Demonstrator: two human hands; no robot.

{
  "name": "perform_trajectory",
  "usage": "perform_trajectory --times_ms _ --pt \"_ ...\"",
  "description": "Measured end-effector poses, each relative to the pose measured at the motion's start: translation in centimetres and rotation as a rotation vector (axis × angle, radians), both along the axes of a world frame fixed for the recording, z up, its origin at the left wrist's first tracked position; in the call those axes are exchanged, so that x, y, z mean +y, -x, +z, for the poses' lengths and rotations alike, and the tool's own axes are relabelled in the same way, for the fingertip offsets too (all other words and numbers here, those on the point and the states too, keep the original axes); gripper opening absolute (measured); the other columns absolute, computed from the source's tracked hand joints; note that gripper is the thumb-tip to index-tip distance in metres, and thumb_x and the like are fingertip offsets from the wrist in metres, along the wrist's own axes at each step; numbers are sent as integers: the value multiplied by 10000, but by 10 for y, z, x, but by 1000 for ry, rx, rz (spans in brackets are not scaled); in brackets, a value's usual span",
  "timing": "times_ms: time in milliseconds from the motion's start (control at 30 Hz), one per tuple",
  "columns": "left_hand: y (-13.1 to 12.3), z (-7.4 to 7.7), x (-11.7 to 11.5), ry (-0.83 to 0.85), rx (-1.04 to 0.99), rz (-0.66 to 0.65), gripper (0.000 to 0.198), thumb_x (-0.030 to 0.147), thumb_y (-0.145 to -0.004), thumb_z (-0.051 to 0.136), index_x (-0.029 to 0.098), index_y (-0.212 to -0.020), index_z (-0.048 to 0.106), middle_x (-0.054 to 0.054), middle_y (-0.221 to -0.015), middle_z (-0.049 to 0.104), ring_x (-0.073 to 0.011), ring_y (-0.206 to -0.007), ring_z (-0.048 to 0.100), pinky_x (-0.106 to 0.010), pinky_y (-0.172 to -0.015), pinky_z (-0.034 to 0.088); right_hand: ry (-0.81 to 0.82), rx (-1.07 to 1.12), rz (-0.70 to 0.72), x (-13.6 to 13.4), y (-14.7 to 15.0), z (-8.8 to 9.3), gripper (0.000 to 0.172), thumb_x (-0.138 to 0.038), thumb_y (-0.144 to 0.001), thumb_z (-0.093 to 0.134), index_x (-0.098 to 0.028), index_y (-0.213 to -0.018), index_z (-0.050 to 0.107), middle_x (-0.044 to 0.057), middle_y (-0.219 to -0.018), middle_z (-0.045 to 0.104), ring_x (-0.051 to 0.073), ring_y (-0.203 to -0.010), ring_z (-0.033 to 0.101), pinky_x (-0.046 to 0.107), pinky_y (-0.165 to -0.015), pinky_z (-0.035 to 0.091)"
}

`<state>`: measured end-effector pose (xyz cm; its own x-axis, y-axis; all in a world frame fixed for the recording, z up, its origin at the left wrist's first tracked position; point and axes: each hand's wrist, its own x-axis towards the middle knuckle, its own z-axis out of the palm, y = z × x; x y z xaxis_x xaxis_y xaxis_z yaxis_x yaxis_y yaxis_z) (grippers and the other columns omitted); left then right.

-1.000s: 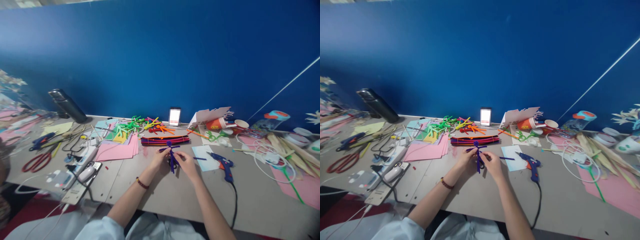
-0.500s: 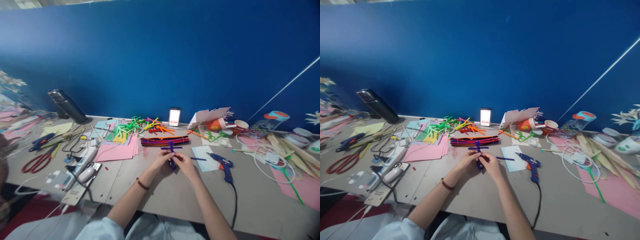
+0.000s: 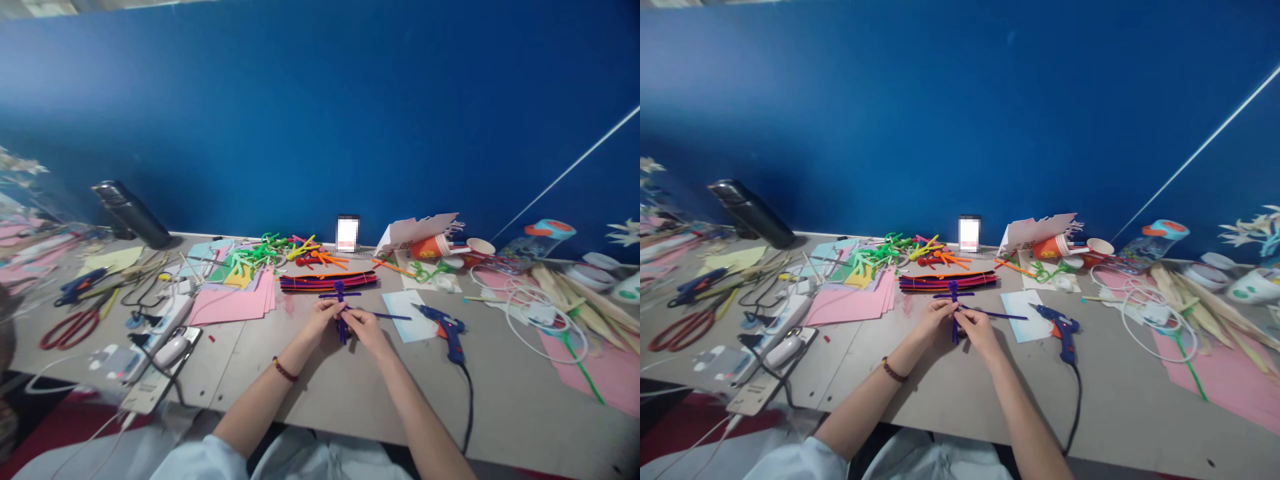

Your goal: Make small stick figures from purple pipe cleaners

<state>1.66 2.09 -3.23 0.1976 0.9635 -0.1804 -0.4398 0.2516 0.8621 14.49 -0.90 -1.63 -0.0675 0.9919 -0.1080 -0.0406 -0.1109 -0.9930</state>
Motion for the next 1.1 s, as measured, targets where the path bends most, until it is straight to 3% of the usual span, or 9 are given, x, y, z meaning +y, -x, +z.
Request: perform_trajectory --times_ms 167,433,633,767,933,1100 --pt "-3 1 -3 9 -32 36 148 240 -627 783 125 -645 692 7 -491 524 -70 -473 453 -203 -491 375 12 29 17 1 -1 -5 297 -454 -678 664 -162 -660 718 -20 -503 505 95 -465 403 240 -448 332" --pt "0 12 -3 30 -55 -3 249 374 -701 720 136 -641 674 14 -484 502 -82 -475 459 -213 -505 384 -13 14 -10 1 1 -11 321 -478 -698 653 -164 -728 711 -5 -559 558 110 -500 459 242 -477 375" --pt "0 7 0 31 -9 52 247 288 -656 764 137 -541 605 3 -505 539 -72 -476 461 -207 -495 380 -43 -53 -30 0 2 -11 327 -482 -720 618 -164 -713 695 -10 -535 548 119 -485 454 251 -464 371" --pt "0 4 2 54 3 88 199 253 -607 797 134 -598 637 6 -519 561 -63 -467 465 -199 -489 380 -177 -199 -99 -2 1 -11 284 -453 -753 593 -190 -734 699 34 -665 638 181 -623 552 298 -599 444" --pt "1 5 2 47 -17 81 201 248 -578 807 135 -662 664 11 -543 577 -51 -457 463 -189 -481 364 -351 -366 -207 -2 -1 -12 143 -372 -736 636 -253 -716 712 62 -733 657 240 -762 580 350 -773 433" --pt "0 6 0 36 -51 37 188 249 -598 797 140 -672 663 24 -520 544 -54 -474 464 -182 -498 369 -264 -258 -191 -4 0 -9 194 -399 -747 635 -233 -822 700 63 -844 681 223 -781 602 346 -758 462"
